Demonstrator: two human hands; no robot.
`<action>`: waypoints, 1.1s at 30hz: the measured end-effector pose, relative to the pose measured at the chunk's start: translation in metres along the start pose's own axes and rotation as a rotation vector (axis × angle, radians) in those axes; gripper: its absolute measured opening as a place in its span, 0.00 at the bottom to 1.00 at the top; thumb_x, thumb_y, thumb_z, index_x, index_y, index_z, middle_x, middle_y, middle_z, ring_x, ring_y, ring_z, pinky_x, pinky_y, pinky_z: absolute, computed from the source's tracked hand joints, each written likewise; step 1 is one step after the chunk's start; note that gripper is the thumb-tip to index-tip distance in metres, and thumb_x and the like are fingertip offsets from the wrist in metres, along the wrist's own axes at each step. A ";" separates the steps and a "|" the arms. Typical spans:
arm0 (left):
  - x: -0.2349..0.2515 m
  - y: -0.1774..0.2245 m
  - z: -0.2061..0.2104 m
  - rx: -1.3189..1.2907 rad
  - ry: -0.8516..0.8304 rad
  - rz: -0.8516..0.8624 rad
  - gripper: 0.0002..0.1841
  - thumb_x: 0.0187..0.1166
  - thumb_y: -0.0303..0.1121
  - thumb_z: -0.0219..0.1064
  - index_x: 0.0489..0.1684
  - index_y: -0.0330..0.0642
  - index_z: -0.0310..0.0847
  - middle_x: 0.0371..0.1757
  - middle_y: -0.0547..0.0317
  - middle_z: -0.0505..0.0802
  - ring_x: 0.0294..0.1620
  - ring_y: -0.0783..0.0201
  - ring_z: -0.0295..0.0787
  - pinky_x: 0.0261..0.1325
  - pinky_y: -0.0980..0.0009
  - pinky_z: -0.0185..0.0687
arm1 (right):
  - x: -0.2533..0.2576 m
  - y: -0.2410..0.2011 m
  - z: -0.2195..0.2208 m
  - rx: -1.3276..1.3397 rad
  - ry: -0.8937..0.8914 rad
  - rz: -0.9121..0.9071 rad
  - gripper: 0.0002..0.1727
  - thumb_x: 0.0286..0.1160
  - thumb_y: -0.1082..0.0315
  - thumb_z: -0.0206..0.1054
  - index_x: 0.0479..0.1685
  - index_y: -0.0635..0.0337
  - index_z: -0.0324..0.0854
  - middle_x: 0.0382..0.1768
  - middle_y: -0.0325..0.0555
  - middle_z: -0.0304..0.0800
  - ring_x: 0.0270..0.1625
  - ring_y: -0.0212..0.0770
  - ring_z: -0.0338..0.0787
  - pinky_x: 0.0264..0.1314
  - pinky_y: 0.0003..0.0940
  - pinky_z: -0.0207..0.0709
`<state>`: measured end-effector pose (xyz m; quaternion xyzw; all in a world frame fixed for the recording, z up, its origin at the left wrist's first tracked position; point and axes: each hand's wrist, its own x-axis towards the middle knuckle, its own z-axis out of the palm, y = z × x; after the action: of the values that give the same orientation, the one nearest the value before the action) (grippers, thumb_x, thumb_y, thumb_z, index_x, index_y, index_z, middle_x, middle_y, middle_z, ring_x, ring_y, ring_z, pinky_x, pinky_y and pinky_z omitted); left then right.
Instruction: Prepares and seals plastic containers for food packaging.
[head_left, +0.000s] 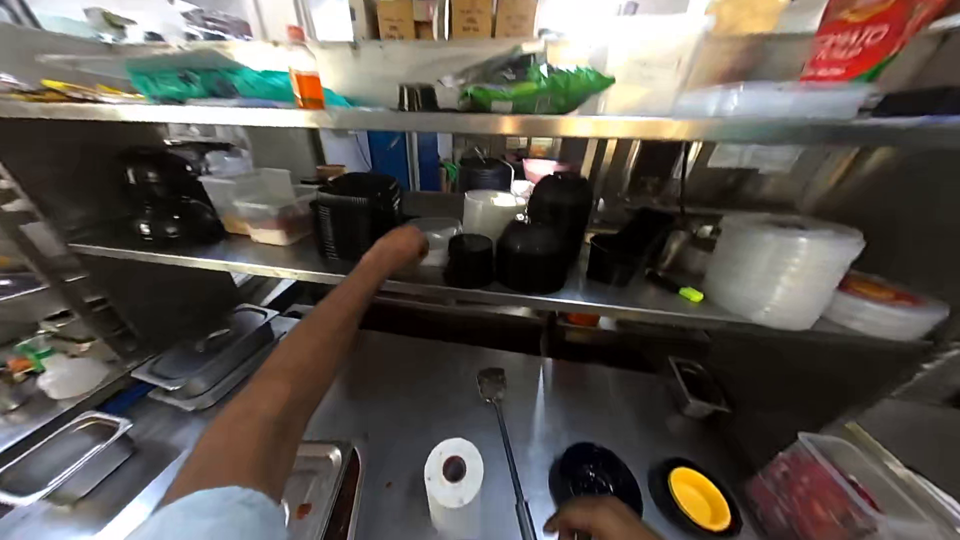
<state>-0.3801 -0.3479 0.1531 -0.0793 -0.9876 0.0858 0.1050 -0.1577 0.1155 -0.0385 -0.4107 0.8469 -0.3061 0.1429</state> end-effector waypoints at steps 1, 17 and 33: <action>0.003 0.001 -0.005 0.026 -0.014 0.051 0.08 0.77 0.34 0.71 0.38 0.38 0.92 0.43 0.43 0.94 0.52 0.41 0.92 0.59 0.37 0.85 | 0.008 -0.002 -0.013 -0.031 0.026 -0.011 0.12 0.81 0.62 0.68 0.55 0.52 0.92 0.44 0.44 0.96 0.44 0.43 0.94 0.56 0.49 0.88; -0.025 -0.027 -0.041 -0.209 0.448 -0.228 0.15 0.83 0.38 0.61 0.53 0.36 0.86 0.58 0.40 0.91 0.58 0.39 0.90 0.59 0.34 0.83 | 0.284 -0.107 -0.086 -0.465 0.460 -0.354 0.25 0.77 0.58 0.73 0.73 0.50 0.83 0.81 0.49 0.74 0.75 0.49 0.82 0.74 0.46 0.81; -0.252 0.133 0.071 -1.424 1.238 -0.732 0.16 0.96 0.38 0.41 0.58 0.38 0.73 0.31 0.64 0.87 0.26 0.71 0.86 0.30 0.73 0.87 | 0.218 -0.118 -0.003 0.903 0.678 -0.157 0.35 0.88 0.53 0.60 0.94 0.35 0.55 0.80 0.38 0.75 0.49 0.40 0.92 0.42 0.41 0.90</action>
<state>-0.1338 -0.2731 0.0114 0.1538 -0.5445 -0.6169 0.5470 -0.2231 -0.1101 0.0407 -0.2495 0.5974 -0.7621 0.0015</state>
